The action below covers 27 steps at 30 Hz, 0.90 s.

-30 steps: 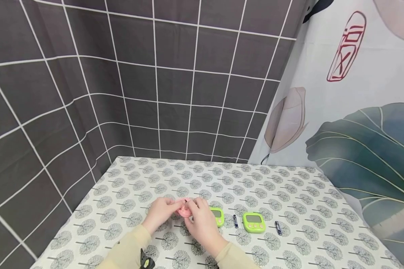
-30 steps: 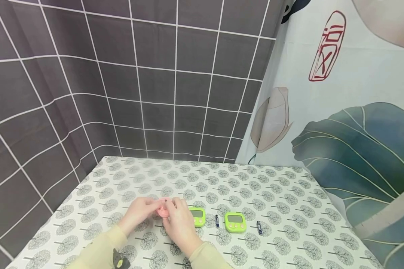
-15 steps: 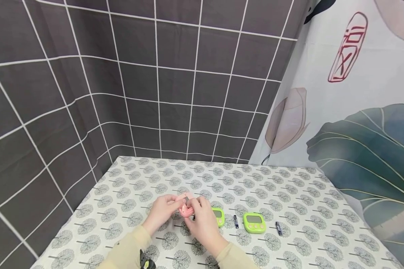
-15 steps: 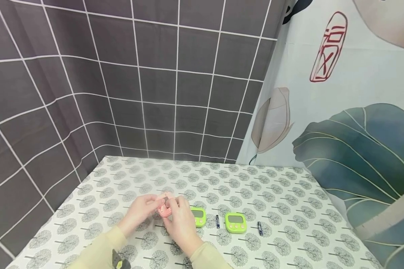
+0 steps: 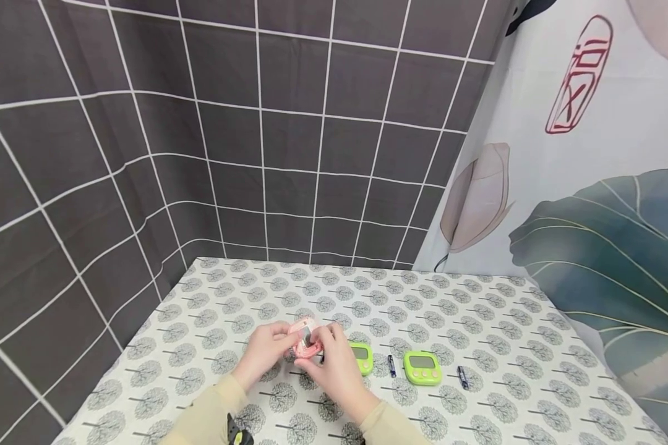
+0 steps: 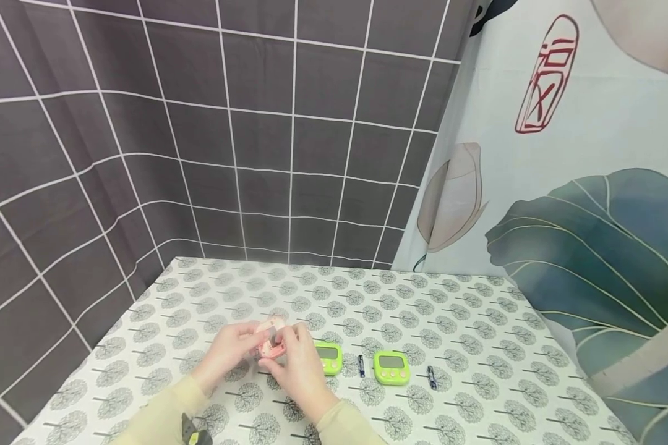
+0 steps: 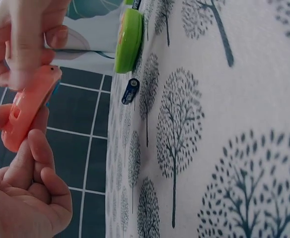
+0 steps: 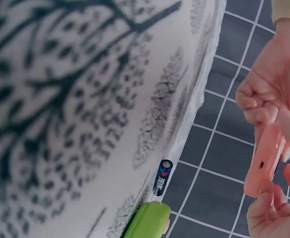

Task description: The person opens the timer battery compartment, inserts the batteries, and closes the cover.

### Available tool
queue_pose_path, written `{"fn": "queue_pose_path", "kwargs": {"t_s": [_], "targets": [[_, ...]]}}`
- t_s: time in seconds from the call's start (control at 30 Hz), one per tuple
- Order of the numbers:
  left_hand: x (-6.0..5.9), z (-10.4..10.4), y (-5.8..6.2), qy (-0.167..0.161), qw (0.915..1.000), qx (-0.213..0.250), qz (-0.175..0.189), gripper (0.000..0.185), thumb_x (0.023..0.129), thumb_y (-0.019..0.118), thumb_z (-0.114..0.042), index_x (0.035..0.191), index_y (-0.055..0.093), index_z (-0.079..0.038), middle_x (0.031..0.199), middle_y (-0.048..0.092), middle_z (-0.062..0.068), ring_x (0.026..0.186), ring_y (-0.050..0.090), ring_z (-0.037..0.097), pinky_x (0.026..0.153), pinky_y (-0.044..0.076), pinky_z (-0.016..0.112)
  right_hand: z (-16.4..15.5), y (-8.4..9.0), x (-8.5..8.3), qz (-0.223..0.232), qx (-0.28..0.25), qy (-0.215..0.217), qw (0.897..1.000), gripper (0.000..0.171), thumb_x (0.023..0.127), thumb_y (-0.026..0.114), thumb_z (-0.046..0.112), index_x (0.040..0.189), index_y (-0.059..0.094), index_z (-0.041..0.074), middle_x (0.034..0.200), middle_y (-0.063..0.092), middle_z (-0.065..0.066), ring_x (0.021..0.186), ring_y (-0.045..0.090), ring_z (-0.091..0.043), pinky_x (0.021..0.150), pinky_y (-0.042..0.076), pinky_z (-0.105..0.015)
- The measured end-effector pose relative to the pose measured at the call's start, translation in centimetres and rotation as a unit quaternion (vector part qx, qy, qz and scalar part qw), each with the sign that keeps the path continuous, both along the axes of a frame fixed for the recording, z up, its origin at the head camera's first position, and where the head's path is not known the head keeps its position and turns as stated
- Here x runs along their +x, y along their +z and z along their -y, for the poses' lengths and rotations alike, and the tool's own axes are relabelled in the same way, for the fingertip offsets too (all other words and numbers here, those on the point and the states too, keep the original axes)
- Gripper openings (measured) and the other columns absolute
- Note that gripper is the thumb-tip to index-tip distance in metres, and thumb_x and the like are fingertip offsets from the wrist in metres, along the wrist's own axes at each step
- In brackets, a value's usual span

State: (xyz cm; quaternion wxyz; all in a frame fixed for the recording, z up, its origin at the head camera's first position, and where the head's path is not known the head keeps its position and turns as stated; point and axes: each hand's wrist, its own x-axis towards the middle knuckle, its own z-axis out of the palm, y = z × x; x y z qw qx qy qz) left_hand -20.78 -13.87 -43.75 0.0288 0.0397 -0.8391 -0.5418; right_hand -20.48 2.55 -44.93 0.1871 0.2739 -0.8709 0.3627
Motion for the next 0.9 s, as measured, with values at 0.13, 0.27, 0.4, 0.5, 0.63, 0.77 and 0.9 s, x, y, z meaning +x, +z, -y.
{"fn": "queue_pose_path", "kwargs": {"t_s": [0.13,0.27,0.4,0.5,0.63,0.77,0.9], "targets": [[0.1,0.2,0.1,-0.016,0.9997,-0.016,-0.013,0.025,0.083,0.071,-0.033,0.09,0.07,-0.009,0.069,0.07,0.004,0.06,0.058,0.016,0.063,0.046,0.029,-0.2,0.5,-0.2,0.039,-0.036,-0.004,0.999,0.047,0.074,0.078,0.034,0.104,0.053,0.009,0.099,0.047,-0.002,0.072,0.044,-0.006,0.06,0.046,-0.018],[0.2,0.4,-0.1,-0.041,0.9981,-0.034,-0.031,0.025,0.083,0.071,-0.033,0.092,0.071,-0.009,0.08,0.073,0.003,0.072,0.064,0.014,0.076,0.048,0.035,-0.5,0.7,-0.5,0.1,-0.054,-0.006,0.993,0.06,0.079,0.074,0.036,0.124,0.049,0.006,0.104,0.049,-0.005,0.068,0.045,-0.003,0.057,0.045,-0.017],[0.3,0.7,-0.2,-0.071,0.9964,-0.027,-0.037,0.025,0.083,0.071,-0.031,0.093,0.07,-0.009,0.087,0.073,0.004,0.078,0.065,0.012,0.076,0.05,0.035,-0.8,0.8,-0.8,0.155,-0.065,0.006,0.986,0.06,0.081,0.073,0.036,0.126,0.051,0.001,0.091,0.056,-0.001,0.061,0.045,-0.001,0.051,0.043,-0.016],[0.4,1.1,-0.3,-0.09,0.9945,-0.023,-0.048,0.027,0.083,0.071,-0.03,0.097,0.07,-0.007,0.091,0.073,0.006,0.082,0.067,0.014,0.078,0.053,0.036,-0.9,0.9,-0.8,0.181,-0.071,0.017,0.981,0.055,0.081,0.073,0.034,0.12,0.057,-0.001,0.081,0.058,0.002,0.059,0.045,-0.001,0.05,0.042,-0.016],[0.4,1.6,-0.7,-0.112,0.9915,-0.031,-0.06,0.028,0.084,0.07,-0.029,0.102,0.069,-0.006,0.091,0.073,0.005,0.086,0.068,0.016,0.083,0.053,0.038,-1.1,0.9,-0.8,0.19,-0.07,0.028,0.979,0.046,0.082,0.073,0.031,0.111,0.063,-0.003,0.076,0.059,0.003,0.061,0.047,-0.001,0.053,0.045,-0.016],[0.6,1.9,-0.9,-0.127,0.989,-0.04,-0.064,0.029,0.085,0.069,-0.027,0.105,0.067,-0.005,0.092,0.073,0.005,0.089,0.068,0.017,0.085,0.053,0.041,-1.3,0.9,-1.0,0.184,-0.063,0.043,0.98,0.036,0.083,0.072,0.03,0.098,0.066,-0.003,0.073,0.06,0.003,0.061,0.048,0.001,0.055,0.047,-0.016],[0.8,2.0,-0.8,-0.136,0.9875,-0.04,-0.07,0.03,0.086,0.069,-0.026,0.106,0.067,-0.004,0.097,0.072,0.01,0.092,0.068,0.024,0.085,0.053,0.044,-1.4,0.9,-1.1,0.195,-0.06,0.058,0.977,0.031,0.083,0.072,0.029,0.093,0.067,0.0,0.073,0.062,0.003,0.06,0.051,0.001,0.054,0.049,-0.017]]}}
